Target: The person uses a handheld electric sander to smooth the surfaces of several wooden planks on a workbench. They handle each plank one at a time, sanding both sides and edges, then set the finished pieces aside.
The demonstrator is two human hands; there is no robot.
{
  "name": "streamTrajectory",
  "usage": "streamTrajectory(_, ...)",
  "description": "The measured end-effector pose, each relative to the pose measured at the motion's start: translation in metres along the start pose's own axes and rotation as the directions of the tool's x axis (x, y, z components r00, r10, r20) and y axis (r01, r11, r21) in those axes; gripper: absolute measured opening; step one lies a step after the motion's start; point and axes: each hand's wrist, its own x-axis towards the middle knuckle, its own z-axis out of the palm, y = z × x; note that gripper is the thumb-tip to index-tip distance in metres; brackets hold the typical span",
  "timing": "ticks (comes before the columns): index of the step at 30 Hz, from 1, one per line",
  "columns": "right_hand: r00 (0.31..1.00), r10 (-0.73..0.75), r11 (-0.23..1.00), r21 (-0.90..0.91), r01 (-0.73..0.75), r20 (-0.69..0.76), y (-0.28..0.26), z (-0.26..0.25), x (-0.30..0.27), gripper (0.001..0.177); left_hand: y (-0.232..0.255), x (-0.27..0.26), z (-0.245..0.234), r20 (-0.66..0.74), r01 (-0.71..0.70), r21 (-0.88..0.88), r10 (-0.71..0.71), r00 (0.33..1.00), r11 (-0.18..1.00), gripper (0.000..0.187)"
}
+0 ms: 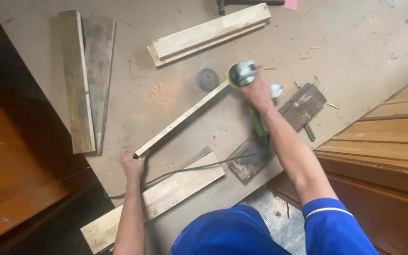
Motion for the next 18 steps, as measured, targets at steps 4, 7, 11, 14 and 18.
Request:
streamTrajectory(4,0.994,0.101,0.995,-0.016,-0.102,-0.033,0.029,0.001,0.034,0.121,0.011,0.003,-0.005,0.012,0.018,-0.091,-0.017,1.0,0.996,0.016)
streamTrajectory(7,0.972,0.216,0.958,0.212,-0.192,-0.096,0.035,-0.006,0.017,0.117,-0.021,0.011,0.009,0.113,0.27,0.088,-0.279,0.954,0.959,0.026)
streamTrajectory(11,0.982,0.141,0.912,0.401,-0.081,-0.123,0.022,-0.033,-0.042,0.09,-0.008,0.015,0.007,0.233,0.554,-0.181,-0.512,0.827,0.813,0.062)
streamTrajectory(14,0.99,0.113,0.904,0.423,-0.067,-0.084,0.012,-0.038,-0.085,0.09,0.06,0.0,-0.02,0.175,0.54,-0.469,-0.526,0.832,0.699,0.076)
streamTrajectory(18,0.999,0.051,0.889,0.456,-0.045,0.0,0.001,-0.047,-0.14,0.089,-0.026,-0.006,0.027,0.307,0.532,-0.835,-0.684,0.662,0.14,0.042)
